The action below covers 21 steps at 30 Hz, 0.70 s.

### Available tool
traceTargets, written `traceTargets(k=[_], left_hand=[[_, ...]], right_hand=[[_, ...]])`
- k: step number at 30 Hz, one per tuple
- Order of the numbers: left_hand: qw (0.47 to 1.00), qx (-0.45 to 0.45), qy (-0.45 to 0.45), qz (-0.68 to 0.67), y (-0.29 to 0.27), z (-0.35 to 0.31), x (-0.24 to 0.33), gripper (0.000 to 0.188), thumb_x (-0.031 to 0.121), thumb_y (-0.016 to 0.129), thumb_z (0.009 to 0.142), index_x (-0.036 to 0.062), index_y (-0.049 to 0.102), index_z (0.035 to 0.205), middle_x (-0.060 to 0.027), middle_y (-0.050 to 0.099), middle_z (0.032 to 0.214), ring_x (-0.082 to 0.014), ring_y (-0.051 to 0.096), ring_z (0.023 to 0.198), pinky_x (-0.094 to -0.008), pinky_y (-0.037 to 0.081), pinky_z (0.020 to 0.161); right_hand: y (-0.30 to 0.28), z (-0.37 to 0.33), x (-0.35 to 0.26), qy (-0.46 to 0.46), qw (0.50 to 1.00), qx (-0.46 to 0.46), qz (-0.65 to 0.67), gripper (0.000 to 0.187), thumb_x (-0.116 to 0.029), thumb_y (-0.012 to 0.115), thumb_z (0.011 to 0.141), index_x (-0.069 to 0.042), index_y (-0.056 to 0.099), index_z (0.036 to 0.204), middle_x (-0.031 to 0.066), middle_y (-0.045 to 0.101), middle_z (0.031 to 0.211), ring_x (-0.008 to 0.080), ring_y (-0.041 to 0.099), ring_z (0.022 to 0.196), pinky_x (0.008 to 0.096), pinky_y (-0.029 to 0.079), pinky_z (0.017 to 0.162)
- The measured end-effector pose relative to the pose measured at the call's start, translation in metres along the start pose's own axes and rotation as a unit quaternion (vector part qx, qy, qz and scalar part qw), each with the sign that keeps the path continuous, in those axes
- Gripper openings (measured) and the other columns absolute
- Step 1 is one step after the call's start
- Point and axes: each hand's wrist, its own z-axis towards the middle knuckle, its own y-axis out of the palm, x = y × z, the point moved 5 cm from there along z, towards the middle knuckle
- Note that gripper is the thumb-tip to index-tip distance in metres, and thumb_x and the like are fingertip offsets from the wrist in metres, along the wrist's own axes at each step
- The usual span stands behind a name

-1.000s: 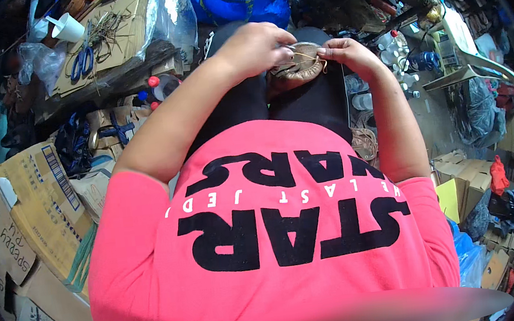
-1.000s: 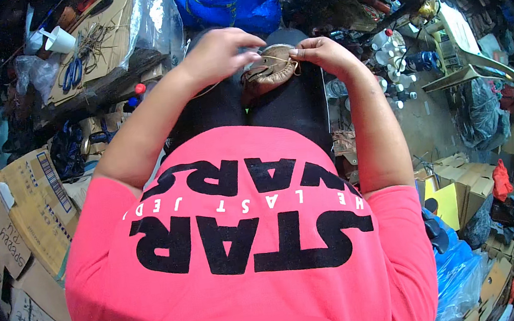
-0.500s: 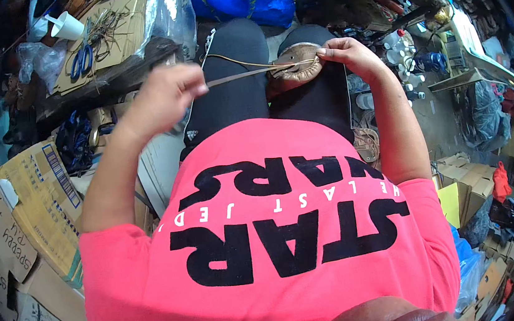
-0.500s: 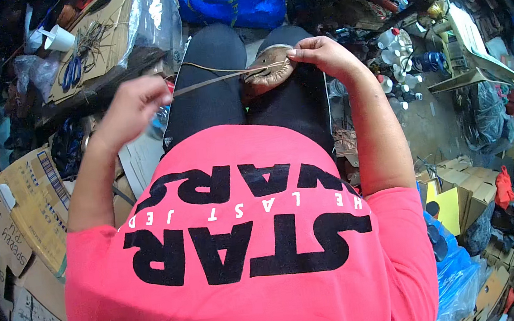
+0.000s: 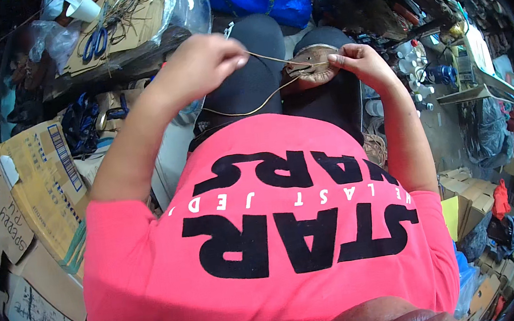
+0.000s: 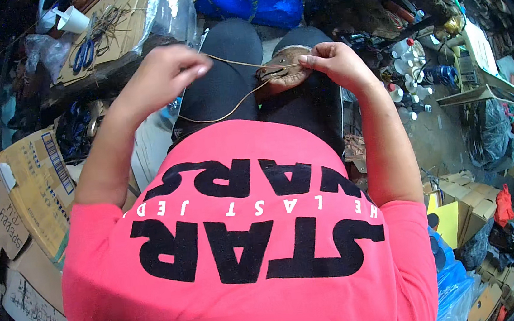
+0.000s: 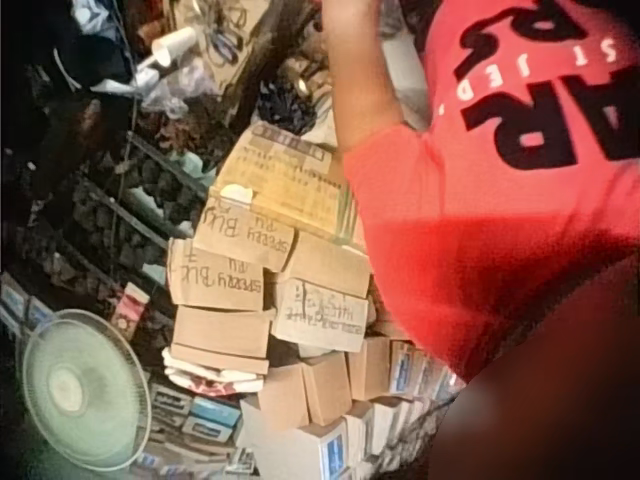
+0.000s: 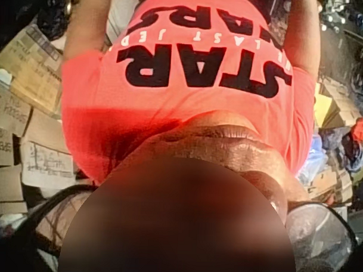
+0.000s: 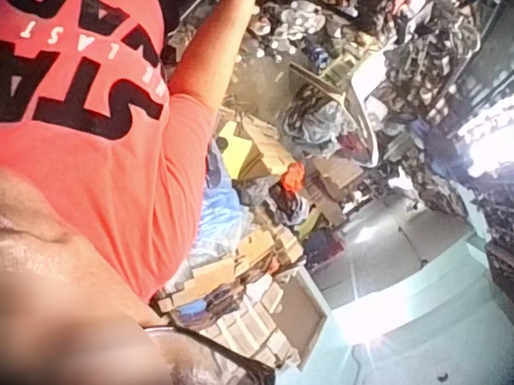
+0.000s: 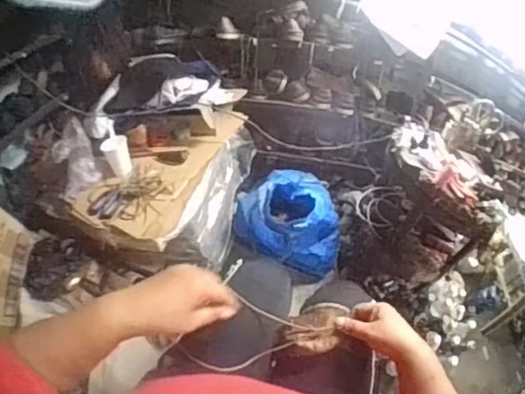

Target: The person is manually stitching a piece of leather for a shoe using a needle and thread.

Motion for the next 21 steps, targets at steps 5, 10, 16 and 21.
traceTargets(k=[5, 10, 16, 21], left_hand=[[0.964, 0.07, 0.179, 0.183, 0.031, 0.042, 0.008, 0.02, 0.014, 0.073, 0.076, 0.012, 0.065, 0.094, -0.0092, 0.06, 0.119, -0.0296, 0.053, 0.118, -0.0431, 0.042, 0.094], [0.94, -0.112, 0.053, -0.317, 0.017, 0.021, 0.034, 0.01, 0.01, 0.061, 0.091, 0.0068, 0.059, 0.1, -0.0016, 0.063, 0.085, -0.0134, 0.063, 0.08, -0.0269, 0.047, 0.07], [0.876, -0.012, 0.083, -0.474, -0.089, -0.031, 0.062, 0.02, 0.012, 0.061, 0.091, 0.0039, 0.062, 0.109, -0.0006, 0.061, 0.067, -0.0045, 0.059, 0.059, -0.0178, 0.044, 0.052], [0.924, 0.053, 0.024, -0.377, -0.103, -0.045, 0.078, 0.016, 0.014, 0.059, 0.093, 0.0048, 0.063, 0.106, 0.0006, 0.061, 0.067, -0.0032, 0.058, 0.058, -0.0167, 0.042, 0.05]], right_hand=[[0.004, -0.008, -0.016, 0.027, 0.998, 0.017, -0.054, 0.028, -0.029, 0.069, 0.09, -0.002, 0.068, 0.089, -0.0022, 0.061, 0.082, 0.0051, 0.051, 0.077, 0.0229, 0.041, 0.072], [0.023, -0.056, -0.101, -0.292, 0.921, 0.19, -0.173, 0.052, -0.037, 0.076, 0.08, -0.005, 0.062, 0.119, 0.0088, 0.062, 0.117, 0.0223, 0.059, 0.101, 0.0369, 0.046, 0.089], [0.025, -0.062, -0.124, -0.269, 0.958, 0.008, 0.102, 0.019, -0.017, 0.063, 0.093, 0.0, 0.07, 0.086, 0.0011, 0.058, 0.084, 0.0118, 0.053, 0.084, 0.0284, 0.043, 0.075], [0.006, -0.076, -0.137, -0.309, 0.924, 0.205, -0.099, 0.043, -0.02, 0.072, 0.084, -0.002, 0.061, 0.123, 0.0104, 0.06, 0.121, 0.0187, 0.053, 0.116, 0.0334, 0.041, 0.099]])
